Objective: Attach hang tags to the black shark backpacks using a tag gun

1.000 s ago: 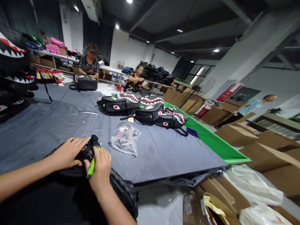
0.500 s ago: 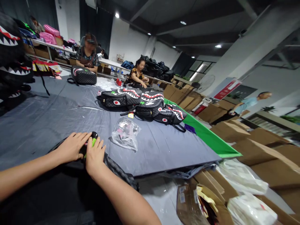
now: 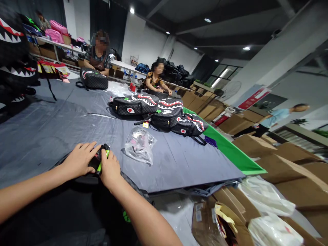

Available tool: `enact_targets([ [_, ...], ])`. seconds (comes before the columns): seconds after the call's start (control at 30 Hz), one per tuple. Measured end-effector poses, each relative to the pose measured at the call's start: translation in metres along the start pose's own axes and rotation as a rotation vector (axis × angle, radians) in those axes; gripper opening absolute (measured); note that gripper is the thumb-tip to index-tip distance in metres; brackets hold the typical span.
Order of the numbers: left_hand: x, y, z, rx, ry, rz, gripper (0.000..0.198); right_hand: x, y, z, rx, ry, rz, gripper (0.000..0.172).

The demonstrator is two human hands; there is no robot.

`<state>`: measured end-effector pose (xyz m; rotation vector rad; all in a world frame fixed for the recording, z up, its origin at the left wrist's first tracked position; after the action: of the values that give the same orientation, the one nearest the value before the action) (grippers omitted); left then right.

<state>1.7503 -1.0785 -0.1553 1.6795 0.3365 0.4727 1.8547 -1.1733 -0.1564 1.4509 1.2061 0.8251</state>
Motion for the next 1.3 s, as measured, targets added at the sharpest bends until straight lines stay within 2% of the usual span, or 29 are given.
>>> enact_targets([
  [0.9, 0.0008, -0.0039, -0.0004, -0.016, -0.016, 0.026, 0.087, 0.0003, -0.0036, -0.0017, -0.023, -0.040, 0.043, 0.092],
  [1.3, 0.0016, -0.0042, -0.0003, 0.004, -0.010, 0.003, 0.085, 0.0007, -0.0082, 0.0009, -0.025, -0.029, 0.058, 0.094],
])
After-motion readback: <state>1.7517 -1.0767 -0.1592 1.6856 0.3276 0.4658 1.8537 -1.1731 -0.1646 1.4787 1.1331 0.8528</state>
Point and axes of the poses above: each hand's wrist, its own x-axis towards the middle knuckle, its own y-axis out of the back of the hand, z = x × y, the point moved 2 cm from there along x, towards the middle knuckle, and after that the axes turned 3 degrees about -z, right-handed, at the moved point
